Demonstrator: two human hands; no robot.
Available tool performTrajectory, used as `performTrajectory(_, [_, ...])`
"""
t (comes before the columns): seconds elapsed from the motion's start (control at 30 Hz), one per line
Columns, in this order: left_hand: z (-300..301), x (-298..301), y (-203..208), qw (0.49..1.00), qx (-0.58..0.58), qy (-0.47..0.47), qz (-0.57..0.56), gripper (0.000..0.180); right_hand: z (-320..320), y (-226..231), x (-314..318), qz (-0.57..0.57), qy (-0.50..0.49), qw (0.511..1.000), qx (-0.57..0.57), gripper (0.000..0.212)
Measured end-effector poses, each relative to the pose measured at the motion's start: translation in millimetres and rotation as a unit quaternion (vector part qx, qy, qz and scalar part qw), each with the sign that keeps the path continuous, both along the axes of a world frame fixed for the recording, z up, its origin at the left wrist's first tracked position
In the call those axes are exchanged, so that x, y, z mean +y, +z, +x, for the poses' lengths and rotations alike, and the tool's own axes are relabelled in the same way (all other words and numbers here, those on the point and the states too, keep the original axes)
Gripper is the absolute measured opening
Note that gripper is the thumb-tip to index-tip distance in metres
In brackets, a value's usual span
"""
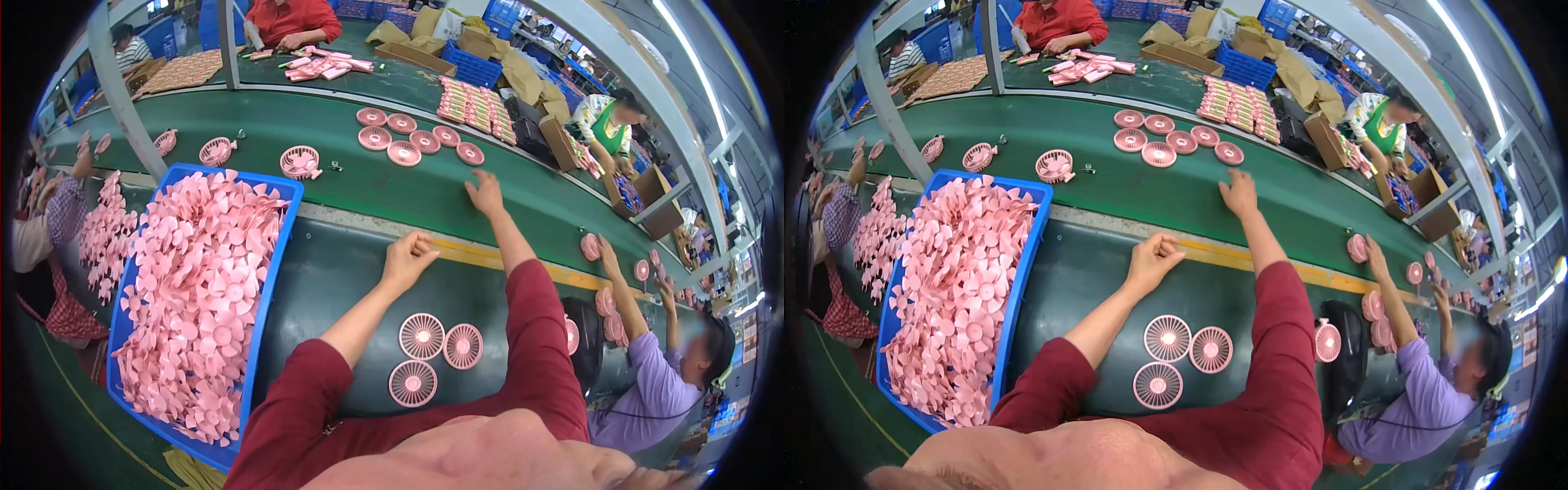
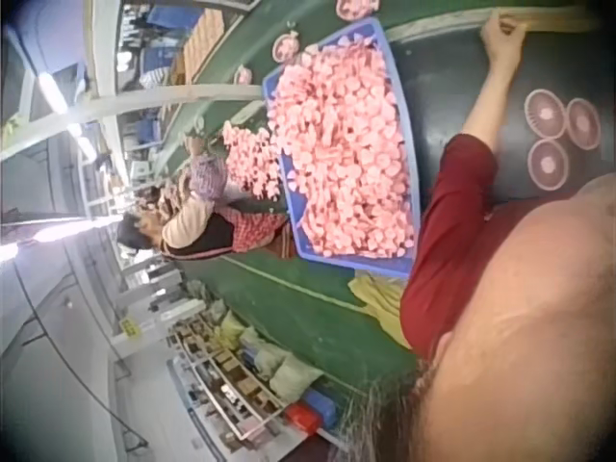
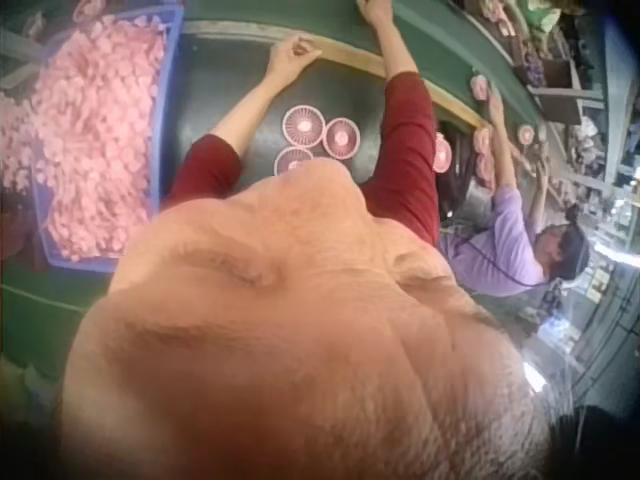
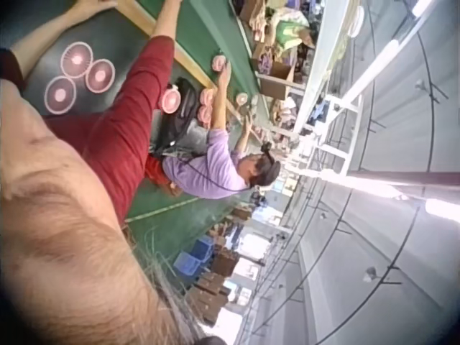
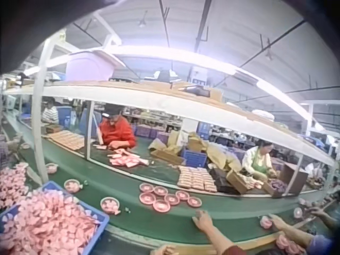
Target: The person assembles handheld fans by taking fan casings and grilles, fitting components together, and pressing the fan covers closed by hand before placing them on the conveyor belt.
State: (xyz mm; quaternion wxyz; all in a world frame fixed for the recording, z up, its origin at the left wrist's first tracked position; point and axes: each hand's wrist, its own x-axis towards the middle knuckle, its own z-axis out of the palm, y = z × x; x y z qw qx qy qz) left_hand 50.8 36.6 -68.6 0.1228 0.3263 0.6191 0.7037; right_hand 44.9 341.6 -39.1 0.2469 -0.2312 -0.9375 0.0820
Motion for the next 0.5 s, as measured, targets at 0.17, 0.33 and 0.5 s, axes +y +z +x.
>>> performTrajectory(0.17, [-6.7, -11.7, -6.5, 0.992, -0.117, -0.013, 0.043, 0.022, -121.3, 4.0, 32.5, 0.127, -0.02, 0.984, -0.128, 0.056])
performTrajectory(0.33, [7.5, 9.4, 12.3, 0.993, -0.079, -0.064, 0.057, 0.019, -134.3, 0.4, 133.2, 0.071, 0.077, 0.992, -0.065, 0.067])
performTrajectory(0.5, [-0.8, -15.5, 15.8, 0.997, -0.074, -0.014, 0.034, 0.017, -149.6, -47.6, 53.7, 0.078, -0.062, 0.995, -0.013, 0.057])
